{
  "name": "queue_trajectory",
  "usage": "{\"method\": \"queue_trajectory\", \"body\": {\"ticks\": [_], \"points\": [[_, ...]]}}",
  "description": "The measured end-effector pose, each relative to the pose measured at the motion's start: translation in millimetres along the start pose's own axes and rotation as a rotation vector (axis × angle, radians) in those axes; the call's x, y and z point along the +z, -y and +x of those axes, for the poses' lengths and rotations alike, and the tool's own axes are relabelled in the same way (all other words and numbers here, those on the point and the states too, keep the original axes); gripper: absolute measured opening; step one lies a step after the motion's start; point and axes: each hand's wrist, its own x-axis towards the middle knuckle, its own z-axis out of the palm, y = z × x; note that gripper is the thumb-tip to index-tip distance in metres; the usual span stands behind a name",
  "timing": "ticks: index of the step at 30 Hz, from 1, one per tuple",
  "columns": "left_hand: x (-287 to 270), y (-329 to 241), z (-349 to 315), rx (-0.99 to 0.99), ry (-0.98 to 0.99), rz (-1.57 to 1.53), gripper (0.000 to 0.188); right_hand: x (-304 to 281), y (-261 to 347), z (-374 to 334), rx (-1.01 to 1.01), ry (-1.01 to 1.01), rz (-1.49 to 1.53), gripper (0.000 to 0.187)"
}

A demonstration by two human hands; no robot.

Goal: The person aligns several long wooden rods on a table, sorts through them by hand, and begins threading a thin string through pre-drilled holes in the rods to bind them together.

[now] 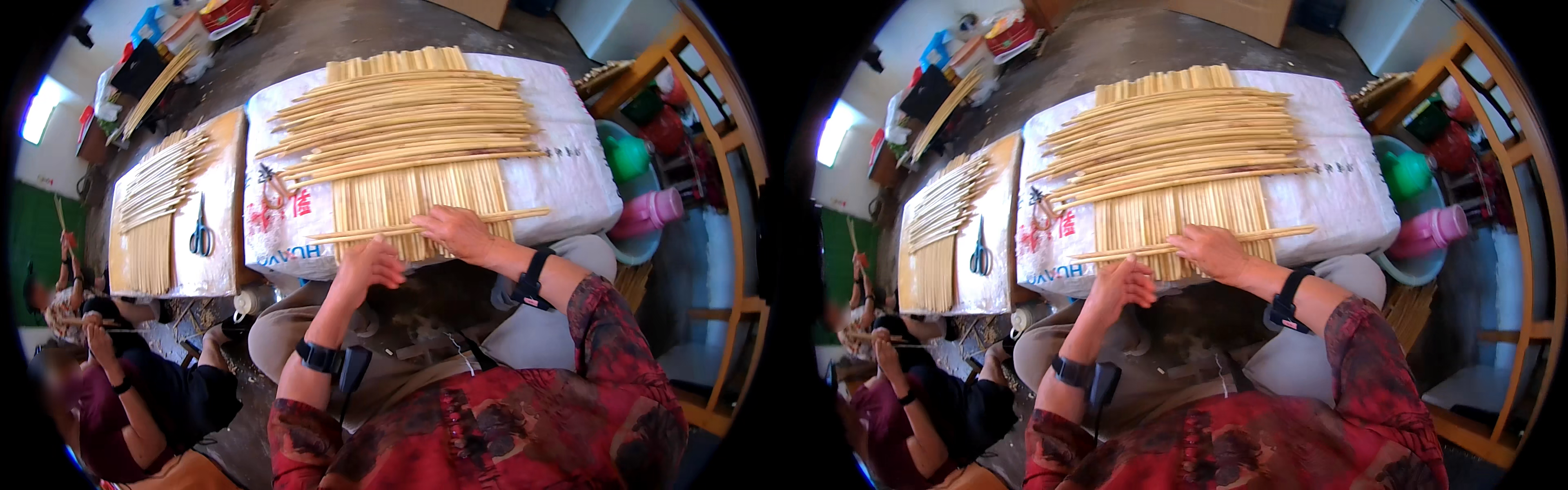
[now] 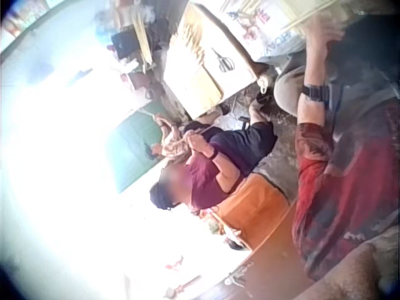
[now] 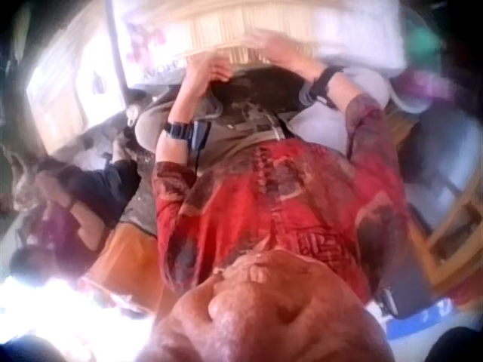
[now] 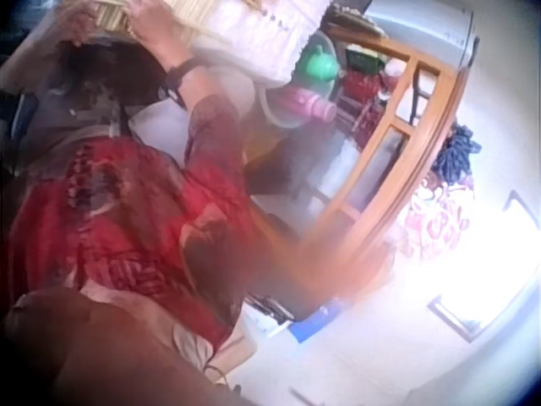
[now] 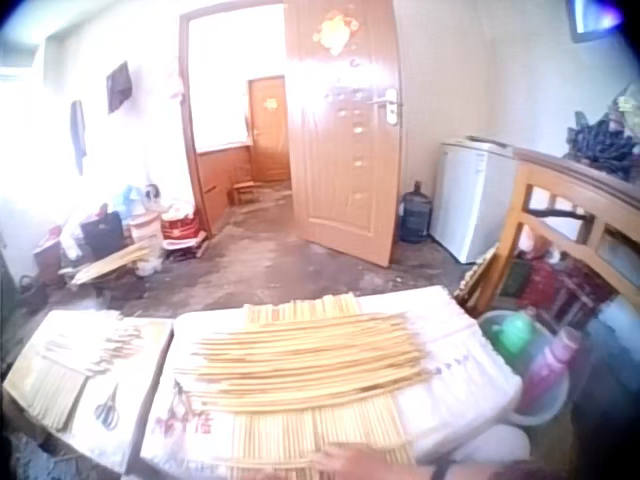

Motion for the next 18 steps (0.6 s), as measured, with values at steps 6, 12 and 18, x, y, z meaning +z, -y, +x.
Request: {"method": "queue_trajectory", "body": {"ticks": [6, 12, 18], "points": [[6.6, 31.0, -8.3, 0.869, -0.285, 1.099, 0.025, -6.0, -2.3, 10.7, -0.031, -0.113, 0.03, 0.031], [10.7, 48.5, -3.9, 0.805, -0.461, 1.394, 0.059, 4.3, -8.5, 5.6, 0.021, -0.092, 0.007, 0.028], [14.8, 62.0, -0.9, 0.722, -0.52, 1.398, 0.071, 4.2, -3.6, 6.5, -0.047, -0.02, -0.036, 0.032]]}}
